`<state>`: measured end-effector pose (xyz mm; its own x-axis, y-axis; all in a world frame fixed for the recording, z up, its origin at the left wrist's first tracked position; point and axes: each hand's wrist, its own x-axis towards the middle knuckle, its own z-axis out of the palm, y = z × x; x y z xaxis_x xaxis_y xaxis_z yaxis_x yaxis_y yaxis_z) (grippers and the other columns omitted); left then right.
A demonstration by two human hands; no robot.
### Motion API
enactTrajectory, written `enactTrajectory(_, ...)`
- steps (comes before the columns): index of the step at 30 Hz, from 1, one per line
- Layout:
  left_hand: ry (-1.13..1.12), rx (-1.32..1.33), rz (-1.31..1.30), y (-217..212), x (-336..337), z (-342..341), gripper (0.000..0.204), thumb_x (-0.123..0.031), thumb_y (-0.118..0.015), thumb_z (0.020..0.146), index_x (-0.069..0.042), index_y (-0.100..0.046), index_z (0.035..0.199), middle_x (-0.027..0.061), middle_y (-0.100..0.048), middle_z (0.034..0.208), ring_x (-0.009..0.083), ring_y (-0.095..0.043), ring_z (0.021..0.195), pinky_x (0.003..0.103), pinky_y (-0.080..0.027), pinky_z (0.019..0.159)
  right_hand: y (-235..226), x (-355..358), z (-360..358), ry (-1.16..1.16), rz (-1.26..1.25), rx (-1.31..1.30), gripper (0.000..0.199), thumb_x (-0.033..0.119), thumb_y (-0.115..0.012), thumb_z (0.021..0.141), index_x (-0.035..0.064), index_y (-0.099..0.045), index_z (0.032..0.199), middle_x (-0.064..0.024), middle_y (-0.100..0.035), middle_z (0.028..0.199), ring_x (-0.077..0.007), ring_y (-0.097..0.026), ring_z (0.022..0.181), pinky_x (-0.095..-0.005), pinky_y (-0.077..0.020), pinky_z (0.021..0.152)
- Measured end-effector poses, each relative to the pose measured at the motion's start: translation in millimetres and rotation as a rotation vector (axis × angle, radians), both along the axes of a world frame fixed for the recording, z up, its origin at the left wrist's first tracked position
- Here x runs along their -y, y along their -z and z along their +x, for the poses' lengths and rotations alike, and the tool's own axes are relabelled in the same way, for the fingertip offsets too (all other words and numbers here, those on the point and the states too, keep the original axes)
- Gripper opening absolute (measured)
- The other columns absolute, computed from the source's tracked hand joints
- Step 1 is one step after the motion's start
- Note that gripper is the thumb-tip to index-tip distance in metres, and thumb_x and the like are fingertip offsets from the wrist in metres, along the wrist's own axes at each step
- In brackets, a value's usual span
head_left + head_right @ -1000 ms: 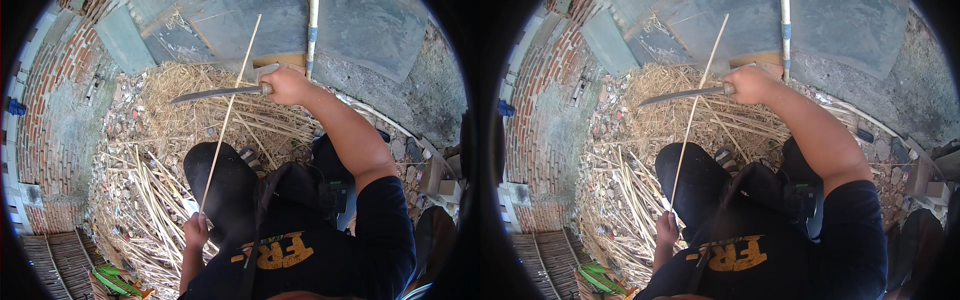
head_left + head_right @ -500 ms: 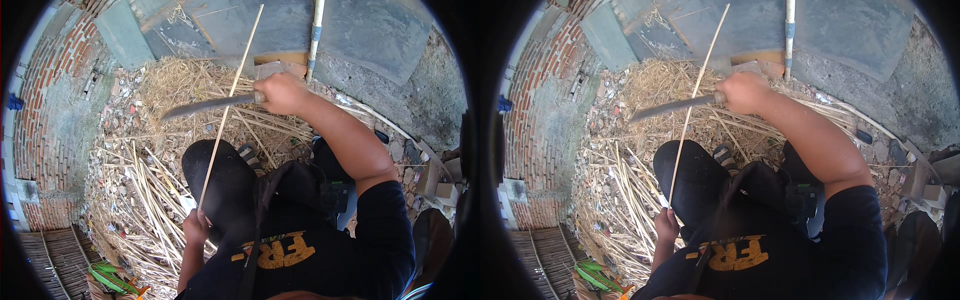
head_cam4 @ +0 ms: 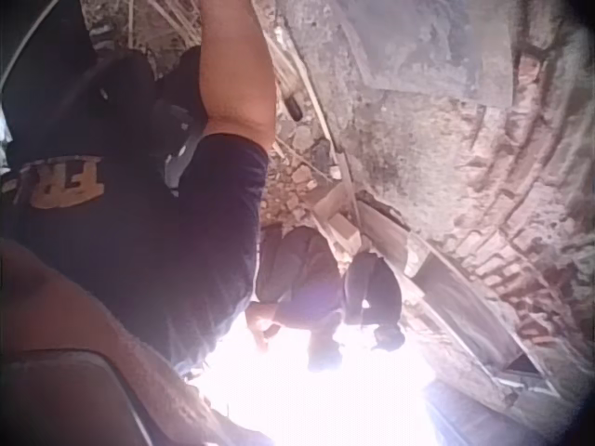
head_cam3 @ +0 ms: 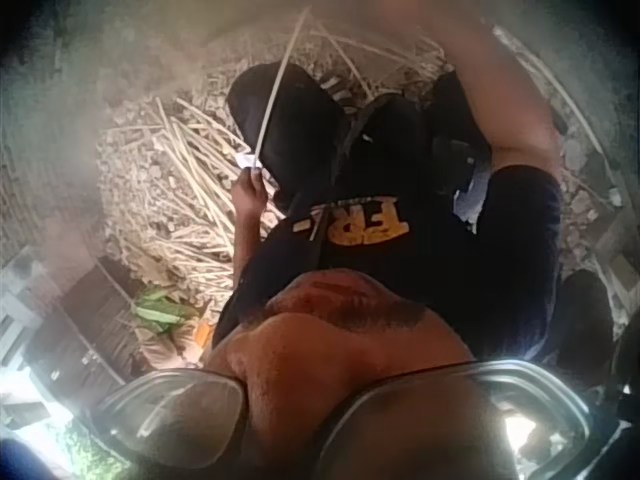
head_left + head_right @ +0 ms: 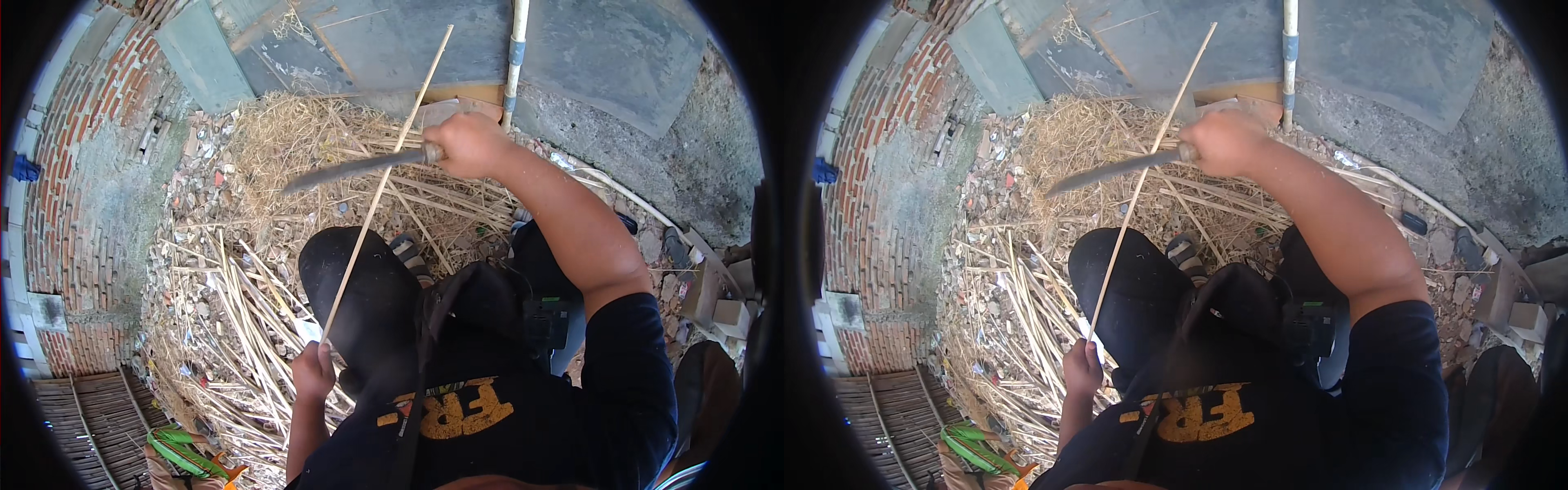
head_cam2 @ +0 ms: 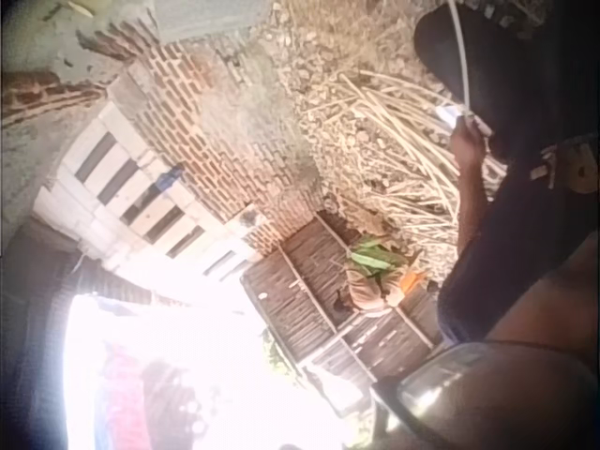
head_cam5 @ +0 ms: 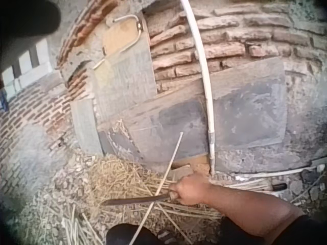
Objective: The person shaves a long bamboo stick with a machete, holding the stick against their leg and pulling the blade along the wood to taper it.
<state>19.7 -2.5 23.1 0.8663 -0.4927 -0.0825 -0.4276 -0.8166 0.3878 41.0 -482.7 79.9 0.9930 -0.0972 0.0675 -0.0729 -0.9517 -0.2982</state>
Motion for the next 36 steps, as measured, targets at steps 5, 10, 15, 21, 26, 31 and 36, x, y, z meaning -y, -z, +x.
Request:
enactTrajectory(5, 0.026, 0.039, -0.043, 17, -9, -3, 0.045, -0.034, -0.042, 0.103, -0.001, -0.049, 0.073, 0.0204, -0.049, 0.054, 0.0443, -0.054, 0.052, 0.046, -0.039, 0.049, 3, 9, -1, -0.039, 0.056, -0.12, 0.024, 0.015, -0.064, 0.073, 0.01, -0.068, 0.096, -0.0163, -0.068, 0.084, -0.0338, -0.067, 0.09, -0.0471, -0.053, 0.075)
enactTrajectory(10, 0.013, 0.025, -0.052, 11, -7, -4, 0.044, -0.031, -0.042, 0.103, -0.001, -0.05, 0.073, 0.02, -0.049, 0.054, 0.0436, -0.054, 0.052, 0.047, -0.039, 0.049, 26, 33, 10, 0.216, 0.119, 0.128, 0.019, 0.014, -0.061, 0.077, 0.0147, -0.07, 0.094, -0.0101, -0.07, 0.084, -0.0328, -0.069, 0.087, -0.0473, -0.0533, 0.078)
enactTrajectory(15, 0.031, 0.07, -0.026, 18, -14, -7, 0.04, -0.029, -0.044, 0.102, 0.0, -0.051, 0.075, 0.0219, -0.051, 0.057, 0.0461, -0.056, 0.056, 0.049, -0.04, 0.051, 11, -3, 9, -0.028, 0.05, -0.019, 0.021, 0.014, -0.064, 0.075, 0.011, -0.068, 0.095, -0.0127, -0.069, 0.082, -0.0338, -0.068, 0.084, -0.0466, -0.054, 0.077)
enactTrajectory(21, 0.011, 0.076, 0.011, 8, -5, -2, 0.039, -0.03, -0.046, 0.101, -0.001, -0.052, 0.075, 0.023, -0.052, 0.058, 0.0476, -0.055, 0.057, 0.05, -0.041, 0.051, 34, 48, 17, 0.216, 0.12, 0.109, 0.027, 0.012, -0.063, 0.075, 0.0029, -0.067, 0.1, -0.0218, -0.068, 0.087, -0.0378, -0.066, 0.088, -0.0456, -0.054, 0.081)
enactTrajectory(26, 0.019, 0.045, -0.001, 5, -14, -3, 0.042, -0.032, -0.045, 0.102, -0.001, -0.051, 0.074, 0.0227, -0.052, 0.057, 0.0467, -0.055, 0.056, 0.049, -0.04, 0.051, 19, 20, 8, 0.062, 0.141, 0.044, 0.028, 0.013, -0.063, 0.075, 0.0033, -0.067, 0.101, -0.0213, -0.068, 0.086, -0.0385, -0.066, 0.087, -0.0465, -0.0538, 0.08)
enactTrajectory(31, 0.005, 0.019, -0.011, 21, -8, 4, 0.035, -0.028, -0.047, 0.1, -0.002, -0.053, 0.077, 0.0234, -0.055, 0.059, 0.0477, -0.057, 0.058, 0.052, -0.043, 0.052, 5, 8, 4, -0.021, 0.022, -0.166, 0.028, 0.015, -0.062, 0.077, 0.0126, -0.069, 0.104, -0.0177, -0.07, 0.096, -0.0356, -0.067, 0.091, -0.0464, -0.0537, 0.081)
enactTrajectory(36, 0.029, 0.065, 0.06, 5, -10, 6, 0.043, -0.034, -0.044, 0.102, -0.002, -0.051, 0.074, 0.0223, -0.052, 0.057, 0.0471, -0.056, 0.058, 0.05, -0.04, 0.052, 38, 59, 14, 0.234, 0.174, 0.148, 0.024, 0.013, -0.064, 0.073, 0.0083, -0.068, 0.097, -0.0206, -0.068, 0.083, -0.0371, -0.067, 0.086, -0.0461, -0.0535, 0.077)
